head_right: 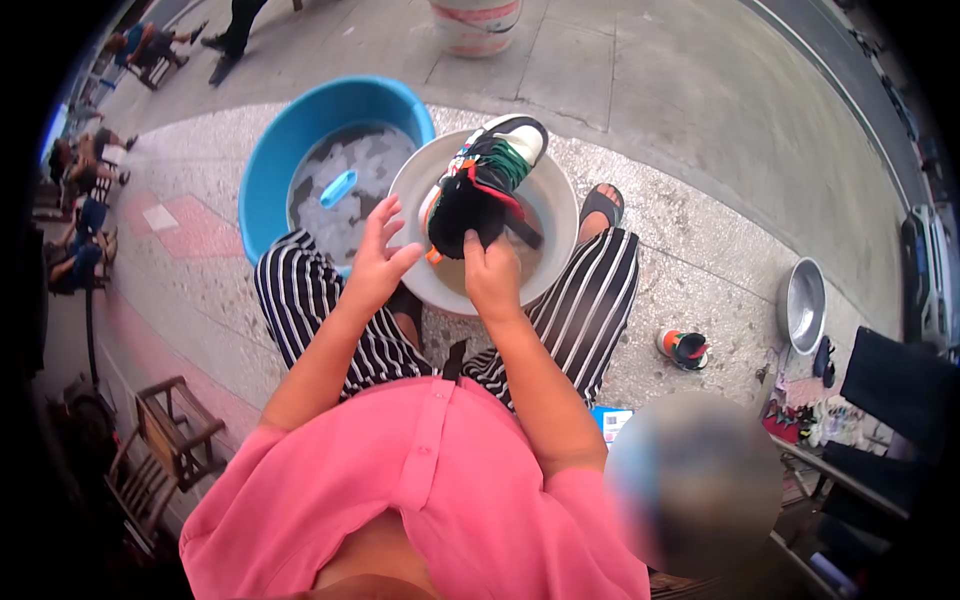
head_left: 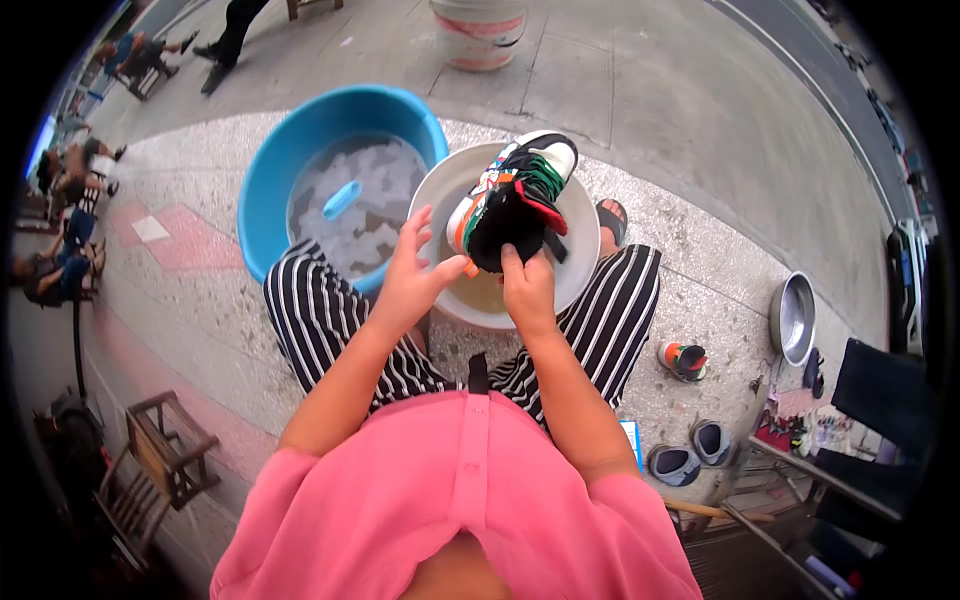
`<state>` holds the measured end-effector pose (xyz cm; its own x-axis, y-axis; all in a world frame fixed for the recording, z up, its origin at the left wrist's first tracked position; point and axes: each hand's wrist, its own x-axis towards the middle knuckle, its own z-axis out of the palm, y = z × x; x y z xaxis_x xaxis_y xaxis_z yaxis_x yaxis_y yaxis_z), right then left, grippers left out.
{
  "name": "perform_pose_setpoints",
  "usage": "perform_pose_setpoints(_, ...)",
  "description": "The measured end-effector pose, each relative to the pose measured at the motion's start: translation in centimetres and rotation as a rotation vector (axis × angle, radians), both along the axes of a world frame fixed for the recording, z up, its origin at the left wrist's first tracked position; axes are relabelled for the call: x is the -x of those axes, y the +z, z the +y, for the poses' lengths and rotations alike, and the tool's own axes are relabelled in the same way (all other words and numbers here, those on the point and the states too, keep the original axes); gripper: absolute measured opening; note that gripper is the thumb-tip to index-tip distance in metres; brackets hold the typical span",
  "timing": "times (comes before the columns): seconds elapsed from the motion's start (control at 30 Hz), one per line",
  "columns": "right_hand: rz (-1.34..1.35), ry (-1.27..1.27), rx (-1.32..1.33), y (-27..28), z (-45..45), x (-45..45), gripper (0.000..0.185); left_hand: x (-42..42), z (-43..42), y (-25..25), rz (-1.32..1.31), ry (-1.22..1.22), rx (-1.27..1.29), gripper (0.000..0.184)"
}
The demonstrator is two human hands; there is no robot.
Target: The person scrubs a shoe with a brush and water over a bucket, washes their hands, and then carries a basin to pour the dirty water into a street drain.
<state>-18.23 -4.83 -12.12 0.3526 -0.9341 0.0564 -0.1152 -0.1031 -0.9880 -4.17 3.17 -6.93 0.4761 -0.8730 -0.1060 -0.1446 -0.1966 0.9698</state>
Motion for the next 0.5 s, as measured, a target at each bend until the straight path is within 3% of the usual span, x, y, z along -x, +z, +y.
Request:
perform_pose_setpoints(0.13,0.156,0.067,0.201,-0.6,2.1,-0.4,0.022,0.4,-0.2,-3.2,-0.046,0.052,-0.016,0.07)
perform_pose_setpoints(0.2,0.155,0.103,0.3,-0.3,2.6,-0.8,0.021,-0.4,0.2,-4.7,-0.221,0.024,0.11,0.058)
perform_pose_setpoints(0.3,0.121,0.144,0.272,0.7,2.7,-1.0,0.019,-1.4,1.4,-5.9,0.019,-0.016,0.14,0.048)
perform_pose_setpoints(0.43,0.112,0.19,0.197,1.3,2.6,-0.9,0.018,-0.6,1.7,-1.5,0.272,0.068,0.036,0.044)
perform_pose_setpoints(0.5,0.065,0.184,0.232,1.1,2.7,-1.0,0.019,-1.0,2.0,-2.2,0.255,0.036,0.054,0.044)
